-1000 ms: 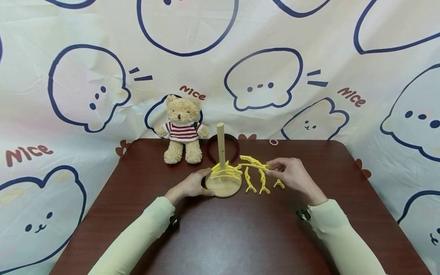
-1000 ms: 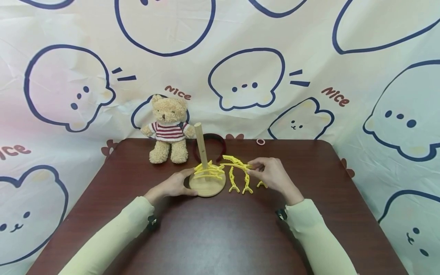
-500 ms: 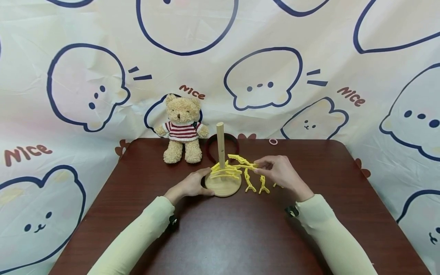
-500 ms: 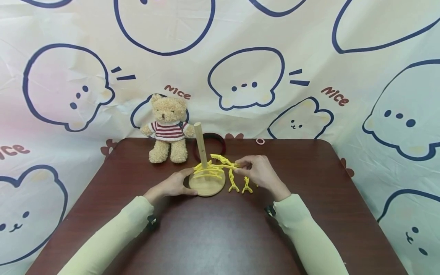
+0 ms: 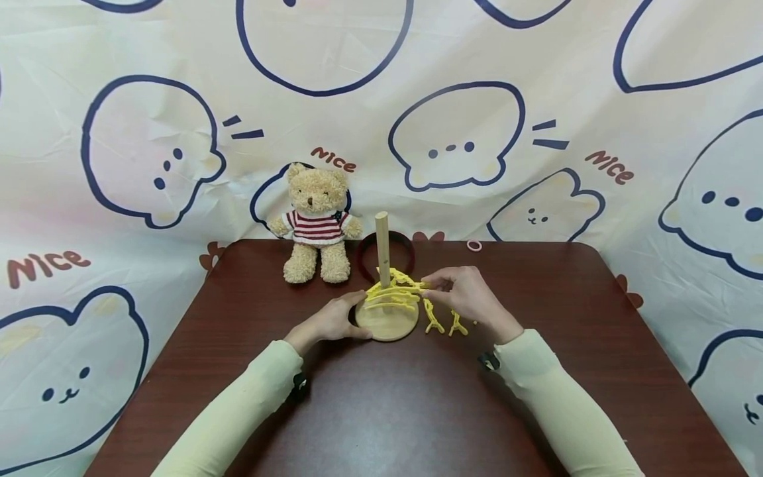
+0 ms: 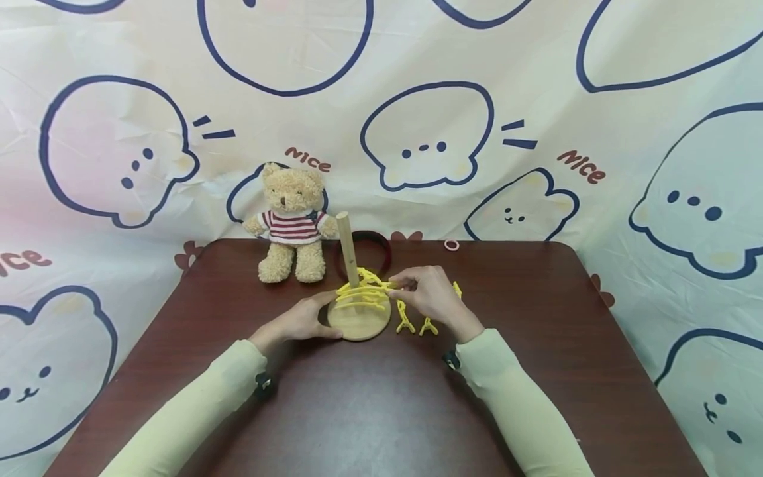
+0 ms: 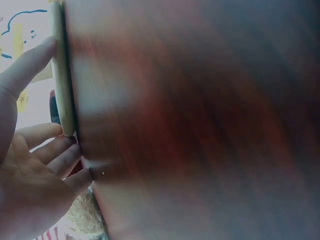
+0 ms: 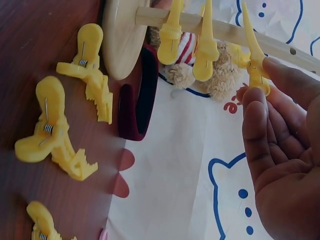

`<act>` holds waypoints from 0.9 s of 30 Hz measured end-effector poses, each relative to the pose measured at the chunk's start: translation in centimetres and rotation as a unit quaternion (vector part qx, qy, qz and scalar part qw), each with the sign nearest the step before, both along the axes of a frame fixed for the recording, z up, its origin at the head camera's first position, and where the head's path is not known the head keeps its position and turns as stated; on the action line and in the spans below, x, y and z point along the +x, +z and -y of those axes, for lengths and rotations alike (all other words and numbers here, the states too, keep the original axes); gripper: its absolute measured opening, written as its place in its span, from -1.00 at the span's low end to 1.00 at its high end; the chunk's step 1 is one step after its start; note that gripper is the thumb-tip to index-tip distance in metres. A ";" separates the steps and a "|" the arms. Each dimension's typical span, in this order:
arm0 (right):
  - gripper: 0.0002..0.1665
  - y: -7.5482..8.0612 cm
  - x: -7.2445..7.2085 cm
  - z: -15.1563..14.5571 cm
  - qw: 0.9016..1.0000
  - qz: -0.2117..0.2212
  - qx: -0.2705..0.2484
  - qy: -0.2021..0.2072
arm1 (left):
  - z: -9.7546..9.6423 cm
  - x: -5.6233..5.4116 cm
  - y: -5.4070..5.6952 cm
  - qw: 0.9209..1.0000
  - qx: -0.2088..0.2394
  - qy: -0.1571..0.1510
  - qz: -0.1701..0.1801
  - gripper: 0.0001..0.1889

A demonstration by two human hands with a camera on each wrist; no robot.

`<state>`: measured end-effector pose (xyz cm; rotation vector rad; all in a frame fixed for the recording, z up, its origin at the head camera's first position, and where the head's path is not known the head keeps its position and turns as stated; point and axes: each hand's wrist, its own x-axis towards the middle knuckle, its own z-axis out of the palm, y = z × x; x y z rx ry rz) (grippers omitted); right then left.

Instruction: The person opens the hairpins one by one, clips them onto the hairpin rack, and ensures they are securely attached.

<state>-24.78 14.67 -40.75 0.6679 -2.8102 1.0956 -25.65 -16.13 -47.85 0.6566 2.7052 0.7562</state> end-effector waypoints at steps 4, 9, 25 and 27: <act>-0.74 -0.2 -0.3 0.6 1.000 -0.010 -0.001 0.002 | 0.0 0.0 -0.1 1.000 0.001 0.000 -0.004 0.01; -0.76 -0.6 -0.6 1.2 1.000 -0.018 -0.001 0.002 | 0.0 0.0 -0.2 1.000 0.003 0.002 -0.002 0.01; -0.72 -1.0 -1.4 1.7 1.000 0.005 -0.013 0.000 | 0.0 -0.2 -0.3 1.000 0.001 0.007 0.011 0.02; -0.71 -1.1 -1.5 1.7 1.000 0.011 -0.015 -0.001 | 0.0 -0.1 -0.3 1.000 0.001 0.006 0.010 0.02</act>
